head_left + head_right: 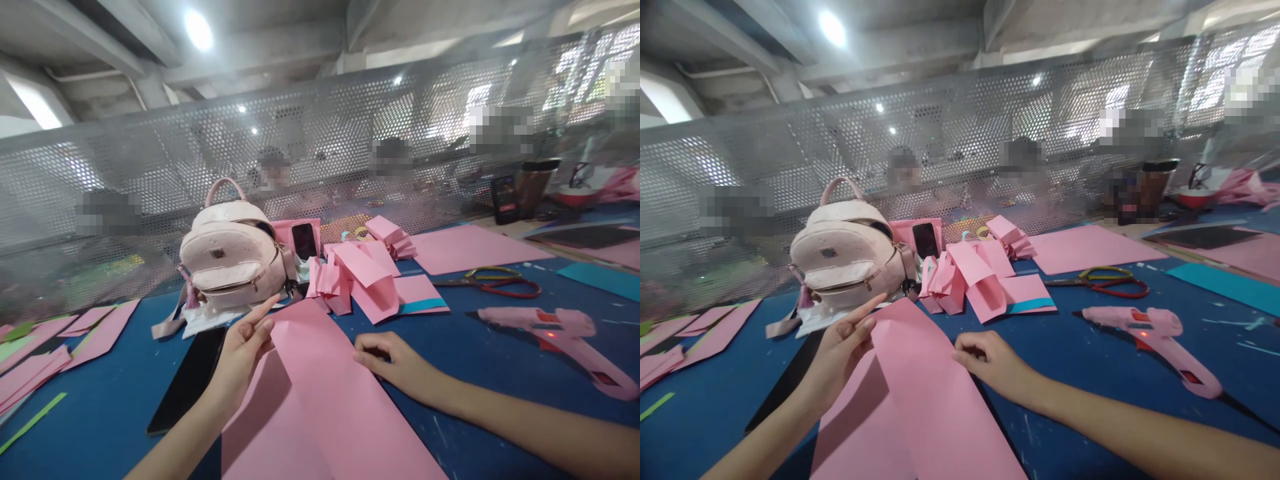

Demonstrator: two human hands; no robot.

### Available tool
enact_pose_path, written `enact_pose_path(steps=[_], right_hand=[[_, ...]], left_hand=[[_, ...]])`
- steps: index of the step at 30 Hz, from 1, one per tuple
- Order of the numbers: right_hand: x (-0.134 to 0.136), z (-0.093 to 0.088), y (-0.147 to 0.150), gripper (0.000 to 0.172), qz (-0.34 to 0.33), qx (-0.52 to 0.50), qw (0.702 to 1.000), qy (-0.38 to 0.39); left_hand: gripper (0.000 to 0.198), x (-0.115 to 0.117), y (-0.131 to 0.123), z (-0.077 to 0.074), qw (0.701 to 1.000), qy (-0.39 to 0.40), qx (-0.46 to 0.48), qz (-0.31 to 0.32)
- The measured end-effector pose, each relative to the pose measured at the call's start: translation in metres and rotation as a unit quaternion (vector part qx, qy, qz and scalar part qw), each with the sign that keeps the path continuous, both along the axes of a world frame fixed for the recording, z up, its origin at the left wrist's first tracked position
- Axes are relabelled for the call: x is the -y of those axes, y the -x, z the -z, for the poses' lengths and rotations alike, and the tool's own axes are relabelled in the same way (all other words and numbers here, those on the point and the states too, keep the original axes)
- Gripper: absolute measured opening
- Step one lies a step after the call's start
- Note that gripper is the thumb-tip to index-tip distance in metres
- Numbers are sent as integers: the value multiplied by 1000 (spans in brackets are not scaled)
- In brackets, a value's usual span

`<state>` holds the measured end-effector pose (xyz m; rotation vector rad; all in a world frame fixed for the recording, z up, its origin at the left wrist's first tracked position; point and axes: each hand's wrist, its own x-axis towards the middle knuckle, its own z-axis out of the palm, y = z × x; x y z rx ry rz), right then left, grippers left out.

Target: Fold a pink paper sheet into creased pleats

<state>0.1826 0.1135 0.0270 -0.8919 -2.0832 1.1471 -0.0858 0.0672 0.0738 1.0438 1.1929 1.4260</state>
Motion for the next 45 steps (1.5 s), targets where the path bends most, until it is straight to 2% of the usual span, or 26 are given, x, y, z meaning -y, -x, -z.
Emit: enact_pose_path(steps=[7, 14, 24, 31, 41, 45], right_hand=[[-1, 1, -2, 51, 32, 6, 999, -22], [2, -4, 1, 36, 10, 25, 1000, -12], [0, 1, -1, 57, 38, 22, 999, -1], [-1, -4, 2, 37, 29, -1, 999, 30], [-3, 2, 0, 57, 45, -4, 999, 18], [-3, 1, -1, 52, 45, -13, 999, 26]], left_hand=[[65, 1, -1, 1, 1000, 0, 1, 7], [63, 2, 1, -5, 1000, -14, 20, 5], [56, 1, 5, -11, 999, -32, 36, 11], [59, -1, 12, -21, 998, -57, 27, 7], [62, -3, 18, -25, 997, -66, 20, -35], [60, -7, 22, -22, 997, -65, 24, -35]])
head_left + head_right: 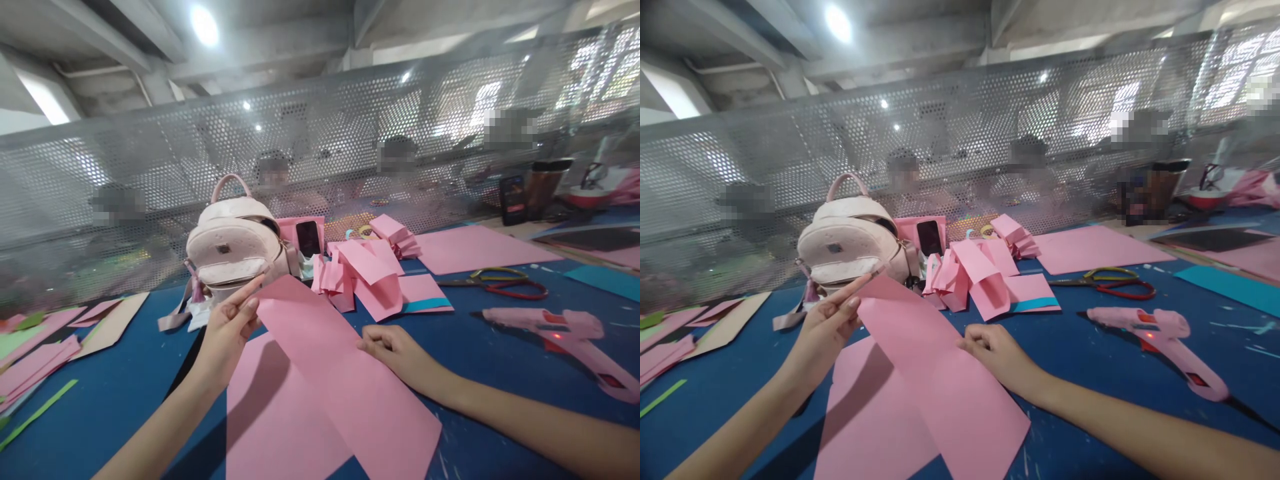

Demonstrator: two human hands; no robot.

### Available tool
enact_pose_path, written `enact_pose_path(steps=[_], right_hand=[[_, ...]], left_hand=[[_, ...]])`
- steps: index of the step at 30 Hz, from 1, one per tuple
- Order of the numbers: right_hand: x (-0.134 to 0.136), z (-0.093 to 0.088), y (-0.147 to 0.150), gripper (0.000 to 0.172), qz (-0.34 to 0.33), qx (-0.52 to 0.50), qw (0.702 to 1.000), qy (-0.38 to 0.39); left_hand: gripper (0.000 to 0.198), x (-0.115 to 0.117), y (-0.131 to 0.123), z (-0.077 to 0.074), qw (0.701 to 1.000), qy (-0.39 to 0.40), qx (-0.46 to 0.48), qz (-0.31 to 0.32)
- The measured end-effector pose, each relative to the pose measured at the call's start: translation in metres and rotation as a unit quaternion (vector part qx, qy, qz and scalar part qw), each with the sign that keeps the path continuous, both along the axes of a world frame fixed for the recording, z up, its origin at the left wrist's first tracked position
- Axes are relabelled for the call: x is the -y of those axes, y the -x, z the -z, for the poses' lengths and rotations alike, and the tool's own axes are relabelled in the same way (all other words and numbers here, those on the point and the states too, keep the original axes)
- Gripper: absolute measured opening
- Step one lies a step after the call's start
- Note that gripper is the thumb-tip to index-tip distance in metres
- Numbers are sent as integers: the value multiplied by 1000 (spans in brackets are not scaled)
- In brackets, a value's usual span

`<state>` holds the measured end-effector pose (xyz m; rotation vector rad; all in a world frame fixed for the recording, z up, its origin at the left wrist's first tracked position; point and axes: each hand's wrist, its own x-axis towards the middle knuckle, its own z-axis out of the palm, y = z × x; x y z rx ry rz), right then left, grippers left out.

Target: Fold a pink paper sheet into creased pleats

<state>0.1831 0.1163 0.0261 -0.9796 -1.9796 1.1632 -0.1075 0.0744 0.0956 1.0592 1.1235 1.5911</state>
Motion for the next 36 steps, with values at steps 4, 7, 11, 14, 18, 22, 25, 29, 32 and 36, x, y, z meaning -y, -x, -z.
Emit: enact_pose_path(steps=[4, 7, 11, 14, 18, 22, 25, 29, 32, 36], right_hand=[[-2, -4, 1, 37, 1, -5, 1000, 8], [-4, -4, 0, 44, 11, -8, 1000, 2], [-4, -1, -2, 60, 12, -4, 1000, 3], [-4, 1, -3, 63, 20, -4, 1000, 7], [-6, -4, -3, 58, 33, -19, 999, -7], [-6, -6, -2, 59, 35, -29, 999, -17], [-3, -3, -2, 65, 30, -29, 999, -16], [-3, -1, -2, 68, 26, -29, 999, -8], [-4, -3, -2, 63, 30, -38, 999, -7], [-4, -4, -1, 53, 20, -42, 999, 12]], left_hand=[[55, -5, 8, 1, 1000, -18, 8, -6], [53, -8, 14, 0, 999, -29, 15, -7], [53, -10, 17, -1, 999, -38, 25, 1], [50, -10, 17, -1, 999, -44, 30, -4], [47, -11, 19, -5, 998, -51, 33, -12], [46, -11, 23, -14, 997, -63, 34, -26], [47, -10, 26, -20, 997, -65, 26, -28], [47, -9, 28, -25, 997, -67, 22, -32], [44, -10, 34, -26, 996, -72, 28, -49], [38, -17, 45, -24, 994, -73, 40, -76]])
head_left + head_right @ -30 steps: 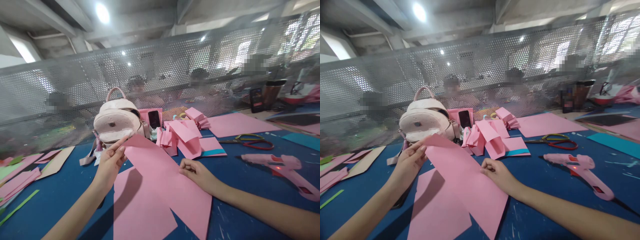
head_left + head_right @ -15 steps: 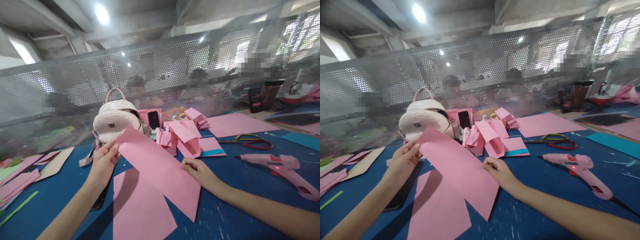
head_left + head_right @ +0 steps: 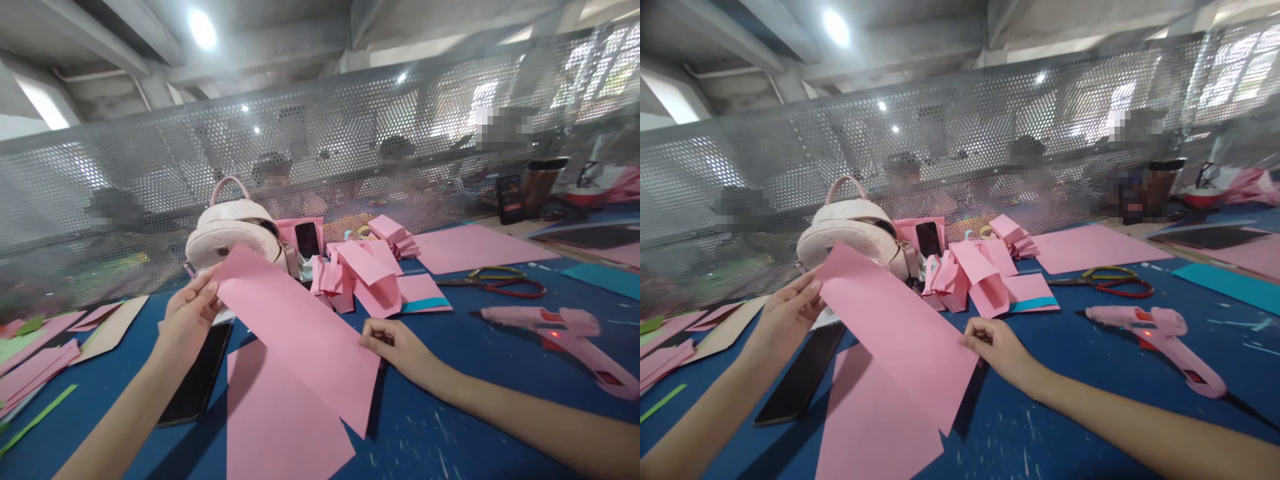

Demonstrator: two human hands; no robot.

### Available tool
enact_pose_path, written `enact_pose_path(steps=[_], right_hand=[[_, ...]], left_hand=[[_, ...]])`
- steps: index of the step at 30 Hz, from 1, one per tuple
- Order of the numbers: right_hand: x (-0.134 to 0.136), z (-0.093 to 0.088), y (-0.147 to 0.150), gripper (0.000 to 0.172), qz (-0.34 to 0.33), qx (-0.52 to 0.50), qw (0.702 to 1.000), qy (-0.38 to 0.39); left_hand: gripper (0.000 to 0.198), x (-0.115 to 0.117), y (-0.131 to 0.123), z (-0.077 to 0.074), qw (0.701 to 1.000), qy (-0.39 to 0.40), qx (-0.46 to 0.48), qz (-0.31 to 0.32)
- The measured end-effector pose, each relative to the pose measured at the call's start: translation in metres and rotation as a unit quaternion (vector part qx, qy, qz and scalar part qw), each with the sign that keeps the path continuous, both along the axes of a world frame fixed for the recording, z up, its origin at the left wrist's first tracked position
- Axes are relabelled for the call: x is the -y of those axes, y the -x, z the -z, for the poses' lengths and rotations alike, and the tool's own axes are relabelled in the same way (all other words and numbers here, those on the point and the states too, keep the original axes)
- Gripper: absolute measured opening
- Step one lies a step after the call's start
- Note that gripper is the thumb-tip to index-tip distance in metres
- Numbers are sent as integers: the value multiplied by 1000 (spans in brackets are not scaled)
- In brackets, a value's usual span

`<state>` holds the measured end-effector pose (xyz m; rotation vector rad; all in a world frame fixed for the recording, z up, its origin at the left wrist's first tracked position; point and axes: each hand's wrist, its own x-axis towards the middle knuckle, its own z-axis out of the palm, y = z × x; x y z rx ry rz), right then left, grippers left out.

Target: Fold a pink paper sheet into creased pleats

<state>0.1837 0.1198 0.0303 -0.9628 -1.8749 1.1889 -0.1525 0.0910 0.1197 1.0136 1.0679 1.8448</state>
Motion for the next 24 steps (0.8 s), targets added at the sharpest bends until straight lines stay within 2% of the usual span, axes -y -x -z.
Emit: enact_pose_path(steps=[7, 12, 15, 20, 24], right_hand=[[9, 2, -3, 61, -4, -4, 1000, 21], [12, 3, -3, 63, -56, 0, 997, 47], [10, 0, -4, 64, -74, -1, 997, 31], [8, -4, -2, 59, -100, 2, 995, 19], [9, -2, -1, 50, -121, 18, 992, 37]], left_hand=[[35, -10, 12, 10, 1000, 22, 11, 15], [33, -13, 14, 11, 999, 38, 23, 12], [26, -14, 11, 11, 998, 60, 30, 21], [23, -8, -8, 15, 989, 113, 21, 90], [39, 8, -39, 28, 971, 162, -5, 177]])
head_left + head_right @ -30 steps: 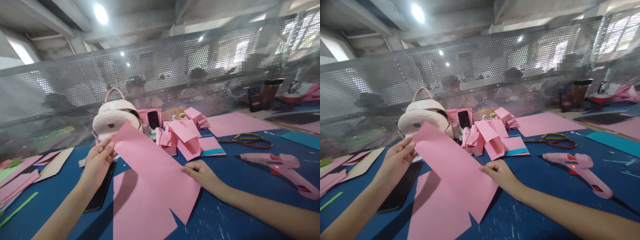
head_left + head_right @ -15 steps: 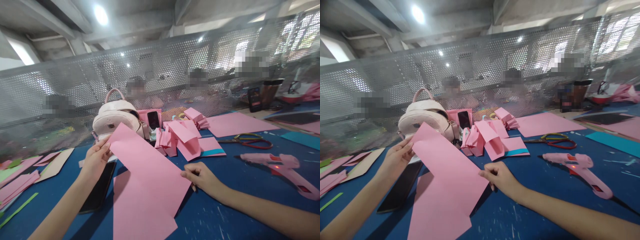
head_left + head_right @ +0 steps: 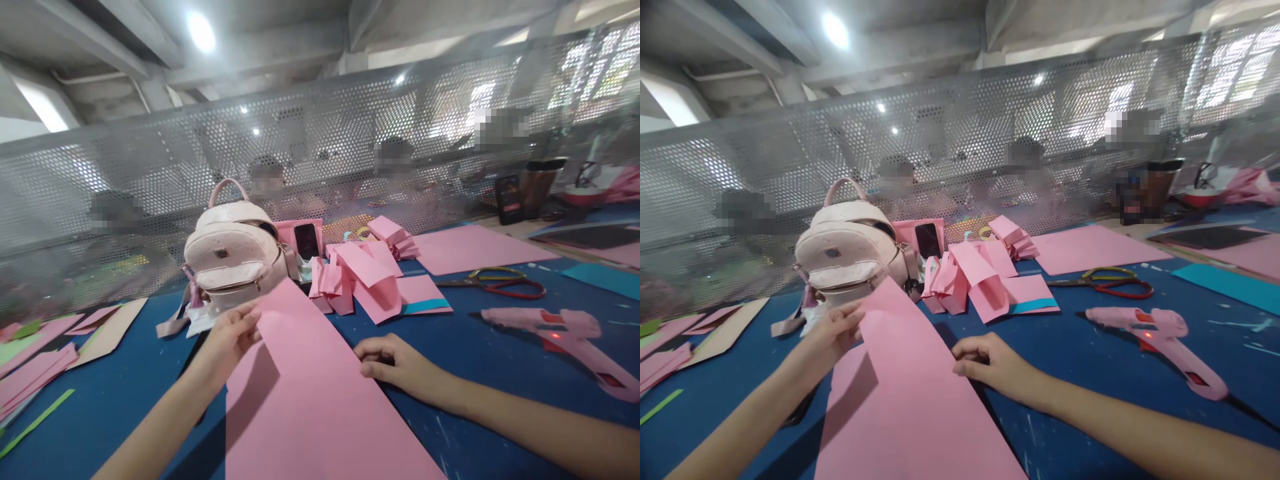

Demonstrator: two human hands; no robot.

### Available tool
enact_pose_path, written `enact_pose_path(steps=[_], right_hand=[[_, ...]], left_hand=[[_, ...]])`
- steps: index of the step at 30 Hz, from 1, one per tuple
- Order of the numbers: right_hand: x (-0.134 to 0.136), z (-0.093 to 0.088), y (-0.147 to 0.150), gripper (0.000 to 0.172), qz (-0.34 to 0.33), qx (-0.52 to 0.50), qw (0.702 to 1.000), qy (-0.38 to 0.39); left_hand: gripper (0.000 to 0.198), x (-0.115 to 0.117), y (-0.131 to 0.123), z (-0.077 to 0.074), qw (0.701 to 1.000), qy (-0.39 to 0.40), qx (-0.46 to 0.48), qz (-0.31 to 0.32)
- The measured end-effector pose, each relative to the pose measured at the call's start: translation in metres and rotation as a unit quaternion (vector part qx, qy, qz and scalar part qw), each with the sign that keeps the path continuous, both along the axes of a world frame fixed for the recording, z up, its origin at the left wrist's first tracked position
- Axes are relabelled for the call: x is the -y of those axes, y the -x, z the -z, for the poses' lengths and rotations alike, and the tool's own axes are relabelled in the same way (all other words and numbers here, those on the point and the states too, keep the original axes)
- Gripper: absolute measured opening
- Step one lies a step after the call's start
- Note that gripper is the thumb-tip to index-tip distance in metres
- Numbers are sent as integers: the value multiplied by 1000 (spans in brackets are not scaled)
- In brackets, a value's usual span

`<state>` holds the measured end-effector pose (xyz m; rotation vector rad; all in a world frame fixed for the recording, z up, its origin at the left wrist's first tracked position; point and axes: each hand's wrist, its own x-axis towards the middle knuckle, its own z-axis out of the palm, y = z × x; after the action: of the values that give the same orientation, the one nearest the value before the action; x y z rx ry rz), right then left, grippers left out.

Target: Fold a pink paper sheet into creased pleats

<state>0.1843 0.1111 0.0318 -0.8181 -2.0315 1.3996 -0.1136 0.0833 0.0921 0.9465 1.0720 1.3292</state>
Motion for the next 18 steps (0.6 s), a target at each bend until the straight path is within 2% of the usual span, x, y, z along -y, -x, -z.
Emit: enact_pose_path(steps=[4, 8, 11, 14, 18], right_hand=[[0, 1, 1, 46, 19, 6, 1000, 3], [-3, 2, 1, 44, 64, 1, 998, -3], [-4, 4, 1, 49, 94, -1, 995, -10], [-4, 5, 0, 52, 109, -4, 994, -16], [-5, 5, -1, 40, 117, -12, 993, -16]], left_hand=[[52, 18, -32, 23, 992, 62, -35, 103], [61, 26, -47, 39, 980, 89, -72, 161], [66, 28, -47, 39, 973, 92, -92, 191], [64, 30, -48, 34, 968, 84, -104, 214], [58, 34, -52, 26, 954, 69, -115, 268]])
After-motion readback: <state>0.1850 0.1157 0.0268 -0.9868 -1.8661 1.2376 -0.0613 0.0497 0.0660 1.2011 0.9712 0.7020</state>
